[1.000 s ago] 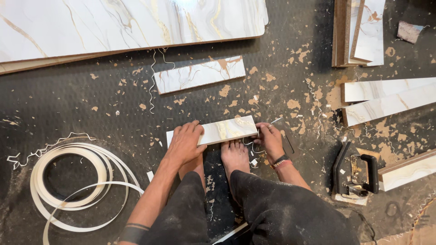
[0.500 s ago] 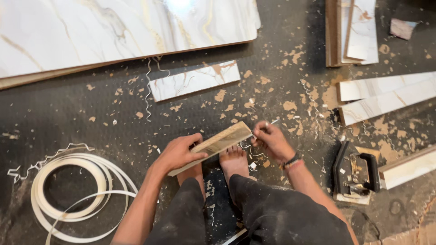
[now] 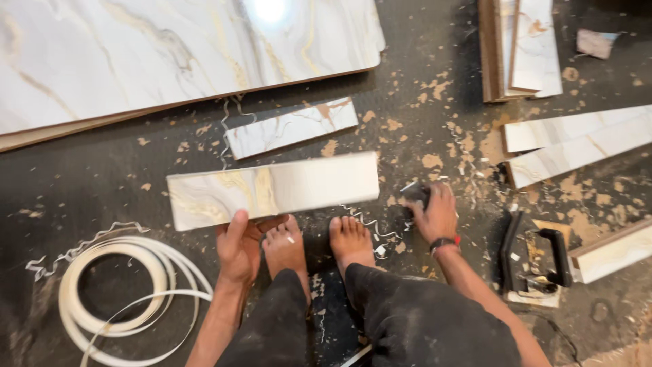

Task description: The person sits on the workshop floor and uses a hand plane to trim white plastic edge banding strips, holding each strip against their leg and planing along its length. They set trimmed strips aside with other finished pieces and pick up new strips from a coil to continue trimming.

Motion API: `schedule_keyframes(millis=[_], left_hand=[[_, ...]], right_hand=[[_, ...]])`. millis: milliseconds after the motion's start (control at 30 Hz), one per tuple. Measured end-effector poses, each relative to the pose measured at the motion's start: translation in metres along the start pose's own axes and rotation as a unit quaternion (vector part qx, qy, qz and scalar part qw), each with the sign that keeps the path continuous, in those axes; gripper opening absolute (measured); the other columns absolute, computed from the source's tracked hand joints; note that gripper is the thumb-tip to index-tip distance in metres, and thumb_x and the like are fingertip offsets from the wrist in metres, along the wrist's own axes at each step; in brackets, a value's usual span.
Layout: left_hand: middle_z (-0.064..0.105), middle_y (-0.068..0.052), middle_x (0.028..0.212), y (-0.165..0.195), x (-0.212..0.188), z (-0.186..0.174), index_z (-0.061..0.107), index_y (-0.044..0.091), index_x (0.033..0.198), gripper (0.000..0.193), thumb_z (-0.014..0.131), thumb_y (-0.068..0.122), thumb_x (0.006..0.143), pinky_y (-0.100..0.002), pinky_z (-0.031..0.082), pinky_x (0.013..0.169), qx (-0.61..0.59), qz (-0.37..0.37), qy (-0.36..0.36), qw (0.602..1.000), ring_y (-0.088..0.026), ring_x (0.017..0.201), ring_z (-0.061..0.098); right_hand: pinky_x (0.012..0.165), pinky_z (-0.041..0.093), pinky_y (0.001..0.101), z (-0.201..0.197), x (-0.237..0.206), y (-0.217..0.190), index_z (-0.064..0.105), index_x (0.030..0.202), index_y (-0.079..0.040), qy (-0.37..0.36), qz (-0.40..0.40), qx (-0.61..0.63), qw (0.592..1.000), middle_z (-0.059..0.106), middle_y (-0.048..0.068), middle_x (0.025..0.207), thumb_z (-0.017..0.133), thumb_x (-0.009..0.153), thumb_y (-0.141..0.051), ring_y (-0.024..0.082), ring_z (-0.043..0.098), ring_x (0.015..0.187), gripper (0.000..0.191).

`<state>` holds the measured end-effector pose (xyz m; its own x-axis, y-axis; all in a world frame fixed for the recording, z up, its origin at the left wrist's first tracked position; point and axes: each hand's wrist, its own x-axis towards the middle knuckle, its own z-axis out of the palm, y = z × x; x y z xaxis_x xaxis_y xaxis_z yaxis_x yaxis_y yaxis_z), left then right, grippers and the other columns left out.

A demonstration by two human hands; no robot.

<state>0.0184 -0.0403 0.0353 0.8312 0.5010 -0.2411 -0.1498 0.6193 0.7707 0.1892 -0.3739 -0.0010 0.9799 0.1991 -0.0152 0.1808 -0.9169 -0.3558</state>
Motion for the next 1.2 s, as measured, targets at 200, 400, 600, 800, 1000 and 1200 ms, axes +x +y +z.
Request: schedule_keyframes(millis=[200, 400, 600, 800, 1000, 1200], left_hand=[[0.074, -0.023, 0.108, -0.029, -0.007, -0.04, 0.058, -0.008, 0.126, 0.039, 0.063, 0.015, 0.096, -0.047, 0.06, 0.091, 0.048, -0.158, 0.075, 0.983, -0.034, 0.093, 0.075], [0.074, -0.018, 0.109, -0.077, -0.024, -0.053, 0.061, -0.009, 0.124, 0.039, 0.066, 0.015, 0.092, -0.039, 0.063, 0.077, 0.18, -0.227, -0.002, 0.957, -0.029, 0.094, 0.076], [0.063, -0.019, 0.125, -0.088, -0.029, -0.056, 0.044, 0.0, 0.139, 0.054, 0.067, 0.004, 0.09, -0.039, 0.065, 0.085, 0.02, -0.204, 0.158, 0.966, -0.029, 0.107, 0.07], [0.061, -0.016, 0.129, -0.068, -0.032, -0.053, 0.037, 0.009, 0.144, 0.065, 0.065, 0.0, 0.087, -0.042, 0.064, 0.089, 0.019, -0.145, 0.216, 0.965, -0.03, 0.111, 0.069], [0.062, -0.021, 0.129, -0.04, -0.03, -0.07, 0.043, 0.006, 0.148, 0.062, 0.068, 0.011, 0.091, -0.044, 0.063, 0.088, 0.119, -0.152, 0.184, 0.964, -0.03, 0.112, 0.069], [0.051, -0.015, 0.147, -0.025, -0.03, -0.076, 0.033, 0.01, 0.16, 0.083, 0.067, -0.003, 0.085, -0.035, 0.047, 0.107, 0.324, 0.042, 0.038, 0.944, -0.023, 0.129, 0.056]], right_hand=[[0.098, 0.05, 0.0437, 0.02, -0.017, 0.013, 0.058, 0.124, -0.009, -0.121, 0.189, 0.052, 0.973, 0.066, 0.014, 0.117, 0.083, 0.08, -0.028, 0.034, 0.061, 0.115, 0.054], [0.095, 0.048, 0.0468, 0.023, -0.019, 0.014, 0.065, 0.124, -0.01, -0.056, 0.109, 0.013, 0.992, 0.062, 0.016, 0.123, 0.085, 0.077, -0.023, 0.036, 0.055, 0.117, 0.053], [0.099, 0.047, 0.0467, 0.033, -0.036, 0.013, 0.07, 0.112, -0.01, -0.054, 0.103, -0.014, 0.993, 0.06, 0.015, 0.128, 0.085, 0.082, -0.024, 0.036, 0.052, 0.125, 0.036], [0.091, 0.052, 0.0438, 0.042, -0.027, 0.022, 0.063, 0.115, 0.0, -0.09, 0.076, 0.082, 0.99, 0.069, 0.02, 0.108, 0.085, 0.072, -0.024, 0.037, 0.067, 0.102, 0.054], [0.088, 0.053, 0.0382, 0.048, -0.038, 0.017, 0.068, 0.124, -0.003, -0.131, 0.039, 0.197, 0.971, 0.072, 0.017, 0.11, 0.07, 0.094, -0.017, 0.028, 0.07, 0.099, 0.034], [0.077, 0.057, 0.0305, 0.043, -0.02, -0.008, 0.07, 0.124, -0.011, -0.249, -0.008, 0.29, 0.924, 0.076, 0.011, 0.104, 0.059, 0.1, -0.019, 0.015, 0.07, 0.091, 0.028]])
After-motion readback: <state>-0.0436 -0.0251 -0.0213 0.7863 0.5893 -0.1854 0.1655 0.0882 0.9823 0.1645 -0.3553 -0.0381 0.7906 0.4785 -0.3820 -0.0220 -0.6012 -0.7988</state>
